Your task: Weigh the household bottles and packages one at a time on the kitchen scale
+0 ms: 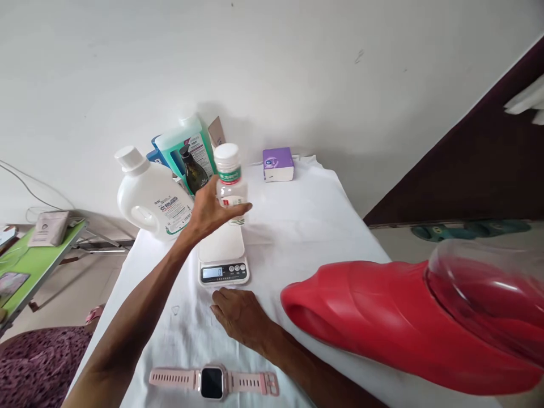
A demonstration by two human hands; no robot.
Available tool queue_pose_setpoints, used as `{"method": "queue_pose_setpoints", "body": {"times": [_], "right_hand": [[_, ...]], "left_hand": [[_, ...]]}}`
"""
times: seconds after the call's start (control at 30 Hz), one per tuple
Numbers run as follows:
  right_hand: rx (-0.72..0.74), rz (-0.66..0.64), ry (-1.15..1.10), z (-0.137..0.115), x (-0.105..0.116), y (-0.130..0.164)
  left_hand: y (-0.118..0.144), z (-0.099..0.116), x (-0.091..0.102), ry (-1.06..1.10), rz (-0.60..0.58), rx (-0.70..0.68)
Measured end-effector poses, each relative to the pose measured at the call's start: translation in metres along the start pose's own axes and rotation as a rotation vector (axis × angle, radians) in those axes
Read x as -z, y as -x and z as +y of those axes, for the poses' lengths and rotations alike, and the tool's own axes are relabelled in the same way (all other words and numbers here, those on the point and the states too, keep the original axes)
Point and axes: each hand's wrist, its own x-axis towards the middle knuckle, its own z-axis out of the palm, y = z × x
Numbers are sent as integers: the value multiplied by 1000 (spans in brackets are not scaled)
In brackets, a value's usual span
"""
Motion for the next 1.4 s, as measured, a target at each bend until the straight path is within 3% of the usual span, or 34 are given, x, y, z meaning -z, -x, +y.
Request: {"method": "queue_pose_setpoints", "body": {"times": [0.1,0.23,0.57,1.07,1.23,1.4], "right_hand": [[-20,-38,-16,-1,3,0],[-22,-49,-20,-1,4,-1],[-13,-17,25,0,-1,-1],[27,79,9,3,-9,1],[52,111,11,5,-13,3],[74,147,10,7,-15,3]], "left_hand": [[16,-9,30,-83,39,83],[35,-21,45,-112,49,154],[49,-48,39,-106,38,157],[58,-57,33,-53,24,186],[89,-73,42,63,73,225],[136,-118,46,116,204,403]]}}
